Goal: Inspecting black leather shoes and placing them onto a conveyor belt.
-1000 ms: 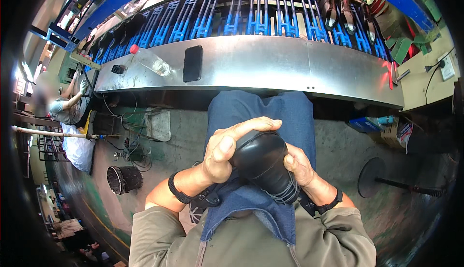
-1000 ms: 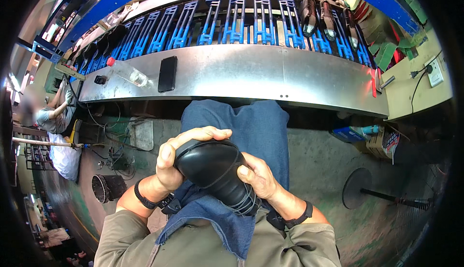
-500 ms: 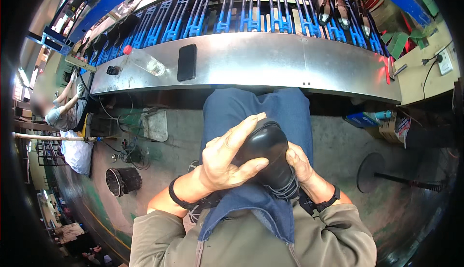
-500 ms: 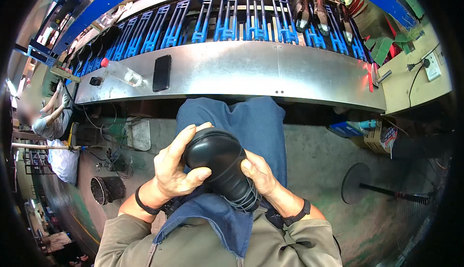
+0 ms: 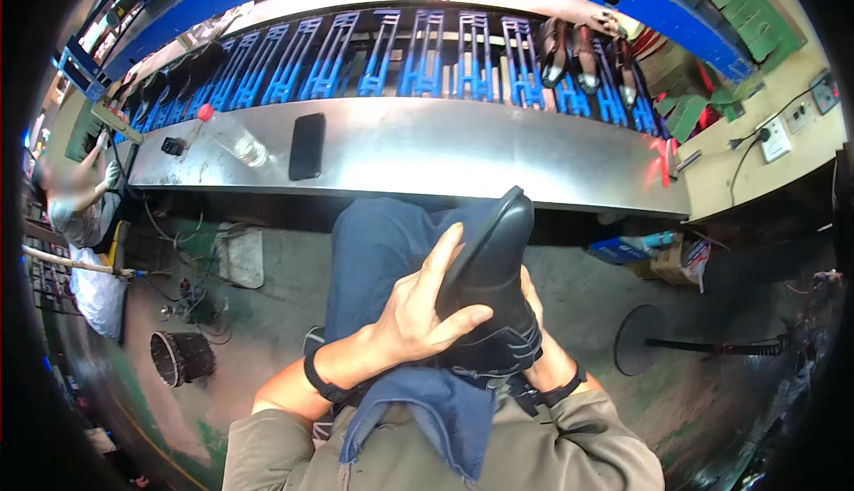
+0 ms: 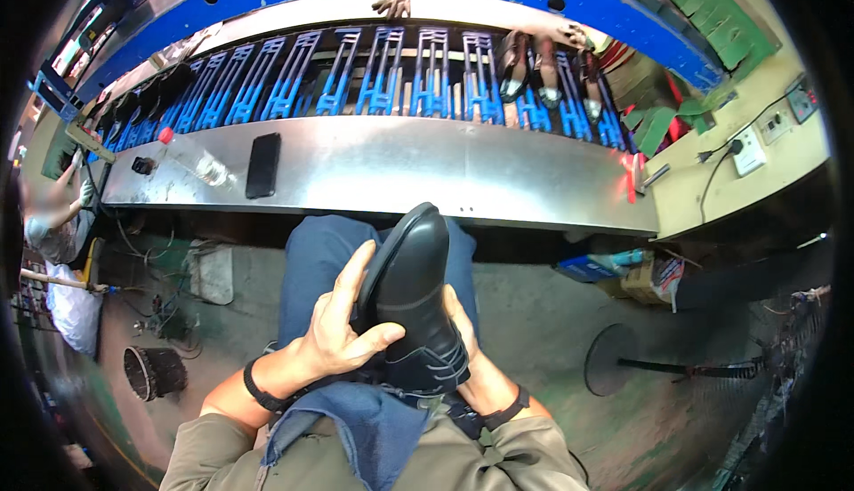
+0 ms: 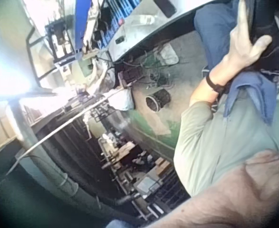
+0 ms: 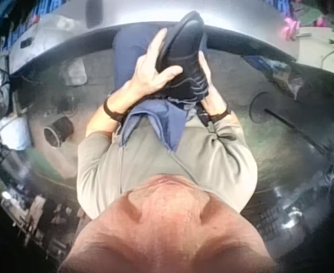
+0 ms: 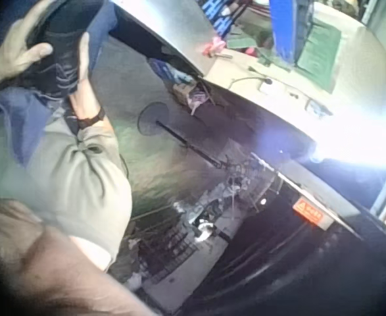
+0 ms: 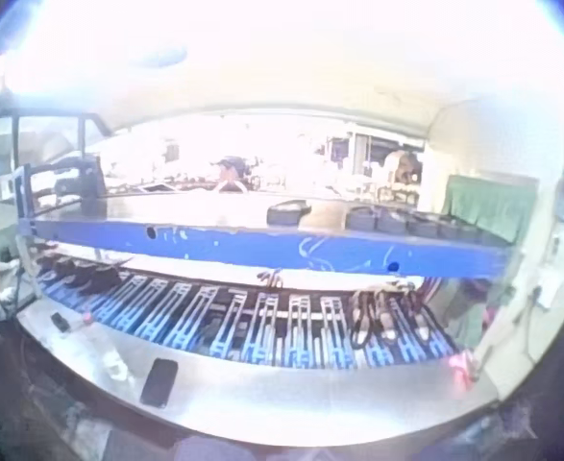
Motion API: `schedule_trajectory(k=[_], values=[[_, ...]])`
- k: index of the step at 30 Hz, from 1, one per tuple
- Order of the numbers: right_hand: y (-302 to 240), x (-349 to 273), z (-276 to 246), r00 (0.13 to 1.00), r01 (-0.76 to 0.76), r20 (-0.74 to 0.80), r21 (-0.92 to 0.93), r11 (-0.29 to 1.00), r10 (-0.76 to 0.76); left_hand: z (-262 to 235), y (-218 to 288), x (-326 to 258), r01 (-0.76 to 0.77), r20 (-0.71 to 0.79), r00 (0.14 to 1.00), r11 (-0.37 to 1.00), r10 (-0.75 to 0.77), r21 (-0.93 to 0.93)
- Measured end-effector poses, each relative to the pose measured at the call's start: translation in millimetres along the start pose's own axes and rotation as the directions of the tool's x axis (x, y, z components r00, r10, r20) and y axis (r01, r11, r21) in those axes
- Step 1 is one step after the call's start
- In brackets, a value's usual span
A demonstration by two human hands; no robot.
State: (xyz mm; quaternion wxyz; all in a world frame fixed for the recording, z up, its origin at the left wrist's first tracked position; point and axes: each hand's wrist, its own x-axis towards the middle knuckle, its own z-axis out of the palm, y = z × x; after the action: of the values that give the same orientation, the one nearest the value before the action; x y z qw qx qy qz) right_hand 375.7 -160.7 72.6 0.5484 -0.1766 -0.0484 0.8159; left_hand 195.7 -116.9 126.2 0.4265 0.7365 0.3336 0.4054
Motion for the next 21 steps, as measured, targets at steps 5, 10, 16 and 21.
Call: schedule_trajectory(k=[5, 10, 16, 21], values=[[-0.9, -0.5, 3.5, 0.99, -0.126, 0.07, 0.123, 0.984, 0.118, -14.5, 3.9, 18.4, -0.155, 0.088, 0.986, 0.973, 0.141, 0.174], [1.4, -2.0, -9.7, 0.969, -0.245, 0.04, 0.103, 0.964, 0.242, -14.9, -15.4, 22.6, -0.194, 0.064, 0.98, 0.974, 0.188, 0.119], [3.8, 3.4, -0.8, 0.99, -0.126, -0.051, 0.047, 0.991, 0.128, -18.5, -12.4, 24.5, -0.284, 0.075, 0.958, 0.949, 0.276, 0.139], [5.5, 17.4, 30.3, 0.979, -0.029, -0.201, -0.02, 0.999, 0.024, -32.2, 4.4, 16.5, -0.223, 0.117, 0.971, 0.968, 0.21, 0.111]])
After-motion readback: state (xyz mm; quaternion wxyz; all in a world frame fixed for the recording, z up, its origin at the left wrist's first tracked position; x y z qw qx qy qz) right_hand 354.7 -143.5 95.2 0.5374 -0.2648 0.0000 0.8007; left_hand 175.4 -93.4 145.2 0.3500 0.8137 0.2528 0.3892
